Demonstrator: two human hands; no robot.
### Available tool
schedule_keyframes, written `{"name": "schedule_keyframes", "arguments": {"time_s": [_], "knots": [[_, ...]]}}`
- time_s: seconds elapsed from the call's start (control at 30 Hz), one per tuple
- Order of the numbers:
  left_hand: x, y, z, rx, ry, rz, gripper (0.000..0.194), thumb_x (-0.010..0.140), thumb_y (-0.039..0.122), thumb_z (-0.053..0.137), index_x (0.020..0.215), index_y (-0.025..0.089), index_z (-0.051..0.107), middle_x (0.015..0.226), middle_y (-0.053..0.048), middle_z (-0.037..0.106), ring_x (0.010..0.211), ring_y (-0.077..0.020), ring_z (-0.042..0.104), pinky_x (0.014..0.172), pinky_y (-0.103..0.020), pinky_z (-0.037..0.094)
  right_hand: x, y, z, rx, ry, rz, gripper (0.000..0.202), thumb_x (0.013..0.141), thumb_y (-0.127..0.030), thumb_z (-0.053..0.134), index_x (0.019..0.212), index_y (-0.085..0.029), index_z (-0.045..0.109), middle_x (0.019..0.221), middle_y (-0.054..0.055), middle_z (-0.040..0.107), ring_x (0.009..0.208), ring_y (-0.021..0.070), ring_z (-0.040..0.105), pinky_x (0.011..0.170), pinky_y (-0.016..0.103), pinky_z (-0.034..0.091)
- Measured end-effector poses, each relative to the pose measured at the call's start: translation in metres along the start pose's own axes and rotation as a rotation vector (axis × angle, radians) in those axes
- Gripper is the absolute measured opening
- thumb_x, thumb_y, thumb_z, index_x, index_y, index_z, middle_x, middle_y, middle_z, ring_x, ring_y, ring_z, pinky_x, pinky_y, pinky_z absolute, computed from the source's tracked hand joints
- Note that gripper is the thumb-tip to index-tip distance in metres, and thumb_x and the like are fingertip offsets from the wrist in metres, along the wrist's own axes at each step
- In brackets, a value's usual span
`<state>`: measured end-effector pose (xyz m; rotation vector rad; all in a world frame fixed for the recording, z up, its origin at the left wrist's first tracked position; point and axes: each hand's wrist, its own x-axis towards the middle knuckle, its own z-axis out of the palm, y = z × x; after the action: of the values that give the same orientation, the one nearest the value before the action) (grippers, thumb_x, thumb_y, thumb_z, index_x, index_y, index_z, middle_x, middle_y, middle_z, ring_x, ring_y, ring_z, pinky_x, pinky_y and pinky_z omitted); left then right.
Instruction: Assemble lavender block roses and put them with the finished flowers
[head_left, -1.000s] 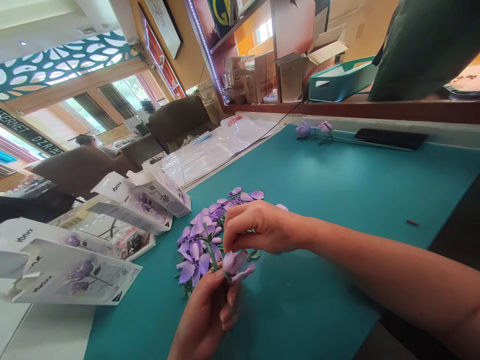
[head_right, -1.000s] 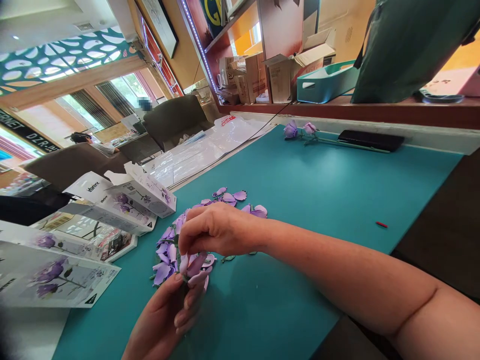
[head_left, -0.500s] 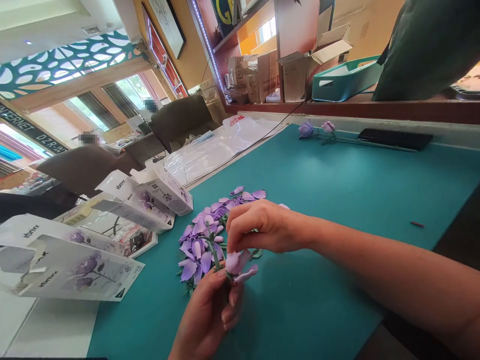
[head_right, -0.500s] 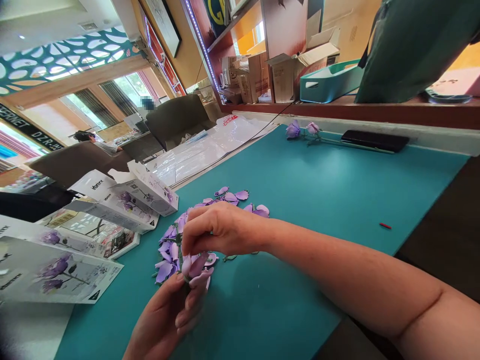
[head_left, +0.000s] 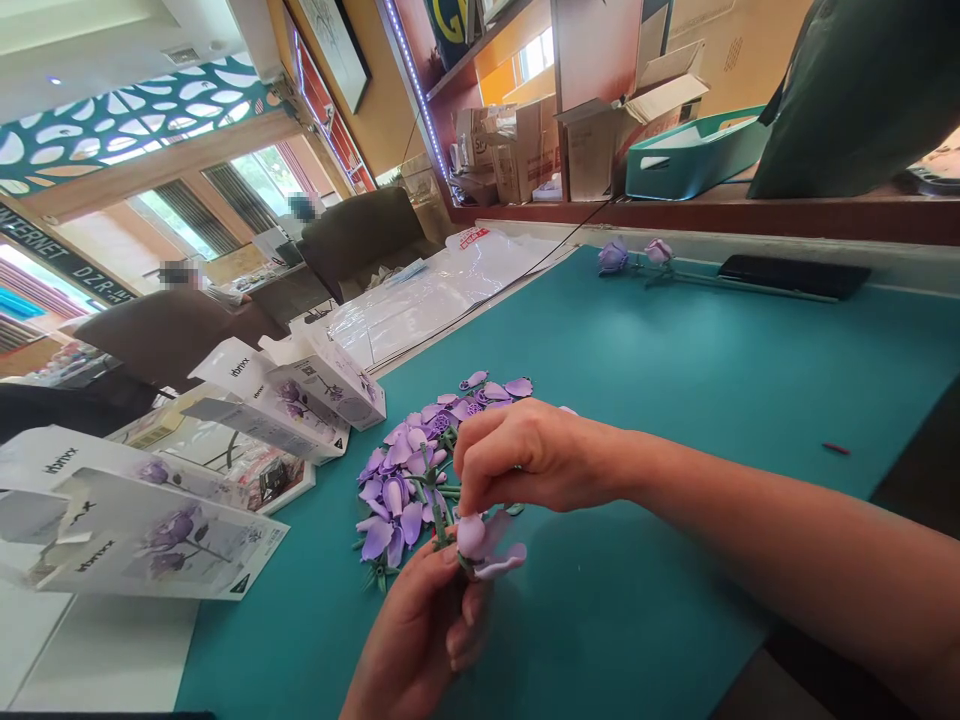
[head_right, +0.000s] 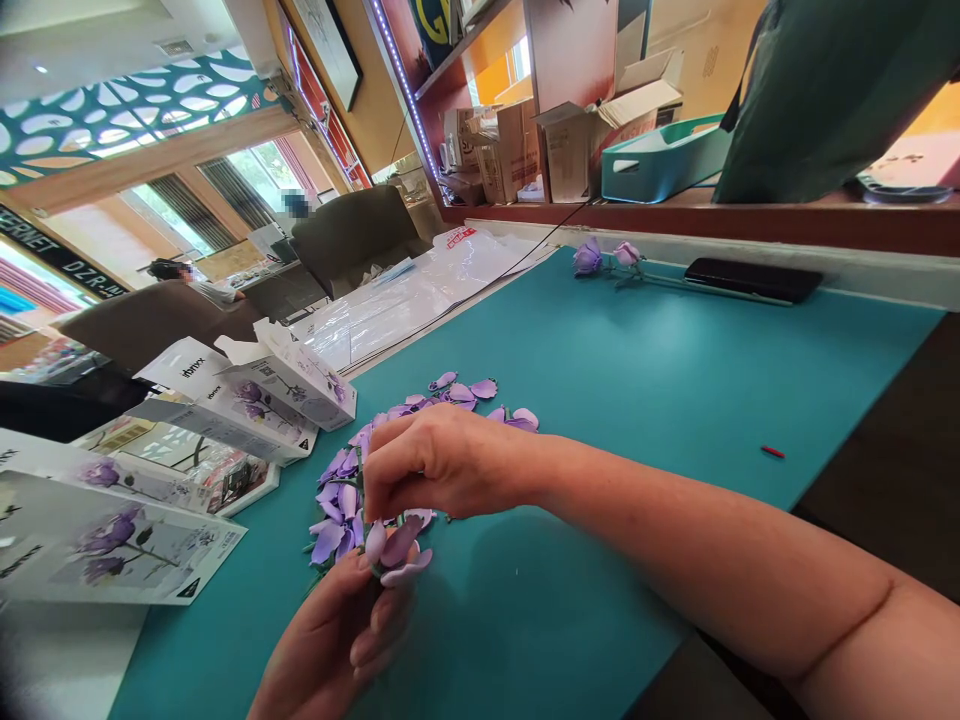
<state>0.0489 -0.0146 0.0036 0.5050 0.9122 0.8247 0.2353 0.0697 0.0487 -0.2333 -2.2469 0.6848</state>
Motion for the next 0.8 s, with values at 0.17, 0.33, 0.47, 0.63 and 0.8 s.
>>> {"name": "schedule_keyframes", "arguments": {"time_s": [0.17,0.33,0.47,0.63,0.8], "knots": [[-0.001,0.000,0.003,0.016,0.009,-0.020,0.033,0.058,0.039,0.079,0.070,0.016,0.059,0.043,0.006,0.052,0.030,-0.0005,0.029,0.030,-0.013,0.019,-0.001,0.000,0.000,-0.018,-0.011,0.001,0.013,0.083,-0.010,0.061,0.075,-0.016,0.069,0.081,0.000,0.064,0.073,0.0064,0.059,0.064,0.015,0.045],[-0.001,-0.001,0.004,0.037,0.026,-0.011,0.034,0.058,0.040,0.079,0.073,0.016,0.059,0.042,0.006,0.051,0.030,-0.0005,0.027,0.030,-0.013,0.019,0.000,-0.001,0.001,-0.019,-0.023,-0.024,0.014,0.084,-0.010,0.060,0.076,-0.016,0.069,0.081,0.001,0.064,0.074,0.0065,0.059,0.065,0.015,0.045],[0.000,-0.001,0.001,0.040,0.003,-0.013,0.033,0.060,0.040,0.078,0.071,0.016,0.058,0.043,0.006,0.050,0.030,-0.0004,0.027,0.030,-0.013,0.019,-0.001,-0.003,0.002,-0.021,-0.023,-0.031,0.013,0.083,-0.010,0.061,0.076,-0.016,0.070,0.080,0.001,0.064,0.073,0.0064,0.059,0.065,0.015,0.045],[-0.001,-0.002,-0.002,0.042,-0.026,-0.003,0.030,0.065,0.041,0.075,0.072,0.016,0.060,0.042,0.006,0.048,0.030,-0.0008,0.027,0.030,-0.013,0.021,0.001,-0.006,-0.001,0.102,-0.016,-0.003,0.012,0.084,-0.012,0.059,0.080,-0.015,0.070,0.084,0.002,0.065,0.077,0.0076,0.060,0.070,0.017,0.047],[-0.010,0.004,-0.007,-0.080,-0.078,0.081,0.022,0.074,0.035,0.069,0.070,0.014,0.062,0.048,0.005,0.048,0.034,0.0007,0.024,0.033,-0.011,0.024,0.000,0.023,-0.017,0.312,0.256,0.273,0.014,0.083,-0.020,0.058,0.091,-0.014,0.069,0.080,0.002,0.067,0.072,0.0096,0.059,0.067,0.023,0.049]]}}
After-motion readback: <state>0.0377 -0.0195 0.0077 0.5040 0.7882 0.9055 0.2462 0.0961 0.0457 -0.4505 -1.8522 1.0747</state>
